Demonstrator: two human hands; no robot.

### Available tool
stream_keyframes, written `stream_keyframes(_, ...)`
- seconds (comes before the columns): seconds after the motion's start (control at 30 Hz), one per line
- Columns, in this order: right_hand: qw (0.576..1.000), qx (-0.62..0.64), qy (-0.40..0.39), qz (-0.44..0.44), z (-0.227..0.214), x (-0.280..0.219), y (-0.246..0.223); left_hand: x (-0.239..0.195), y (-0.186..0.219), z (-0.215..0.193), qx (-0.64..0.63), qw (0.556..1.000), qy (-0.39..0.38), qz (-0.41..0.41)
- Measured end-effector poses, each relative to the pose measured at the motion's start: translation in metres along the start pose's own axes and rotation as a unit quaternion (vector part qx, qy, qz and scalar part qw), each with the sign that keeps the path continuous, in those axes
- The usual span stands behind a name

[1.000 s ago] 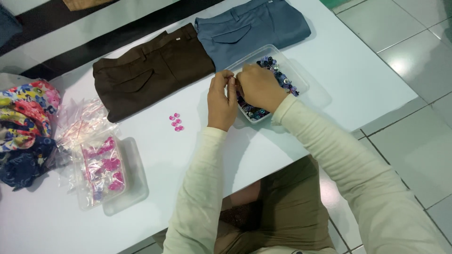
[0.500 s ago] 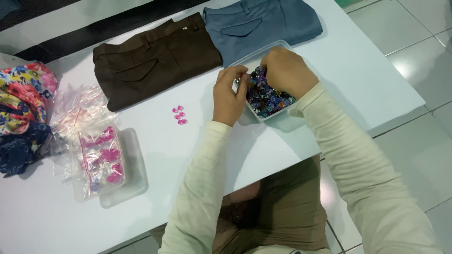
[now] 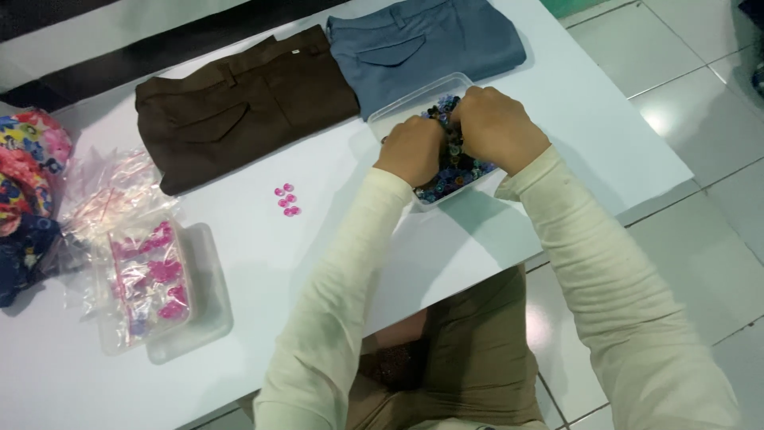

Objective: Selecting specific buttons from a container and placing them into small plastic bags for packaging

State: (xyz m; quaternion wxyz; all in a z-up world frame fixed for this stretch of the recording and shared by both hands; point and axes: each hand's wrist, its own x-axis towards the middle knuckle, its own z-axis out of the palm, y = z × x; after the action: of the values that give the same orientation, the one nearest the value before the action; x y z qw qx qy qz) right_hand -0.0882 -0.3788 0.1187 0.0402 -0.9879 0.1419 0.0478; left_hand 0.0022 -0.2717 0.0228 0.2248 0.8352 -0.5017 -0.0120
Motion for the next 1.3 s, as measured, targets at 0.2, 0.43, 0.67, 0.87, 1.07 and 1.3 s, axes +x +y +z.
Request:
stream_keyframes(0.2,0.998,0.018,-0.038,0.037,0.013,0.001,0.007,0.014,-0.022,0.01,0.13,0.991,-0.003,0.007)
stream_keyframes(0.43,0.997,0.049,-0.054,0.004,0.006,-0.004,0.019,0.006,-0.029,-0.007,0.206,0.978,-0.002,-0.002)
stream_keyframes(0.67,0.997,0.048,0.061,-0.031,0.003,-0.001,0.026,0.005,0.036,-0.039,0.12,0.99,0.03,0.061)
stream_keyframes(0.87,0.989,0.04,0.119,-0.077,0.014,0.017,0.027,0.006,0.001,-0.005,0.093,0.995,-0.006,0.026)
stream_keyframes(1.07,0.985,0.055,0.137,-0.088,0.028,0.028,0.022,-0.01,-0.011,-0.001,0.176,0.982,-0.063,-0.01)
stream_keyframes(1.3,0.992,0.071,0.07,-0.08,0.035,0.035,0.001,-0.025,-0.009,-0.031,0.085,0.996,0.002,0.017)
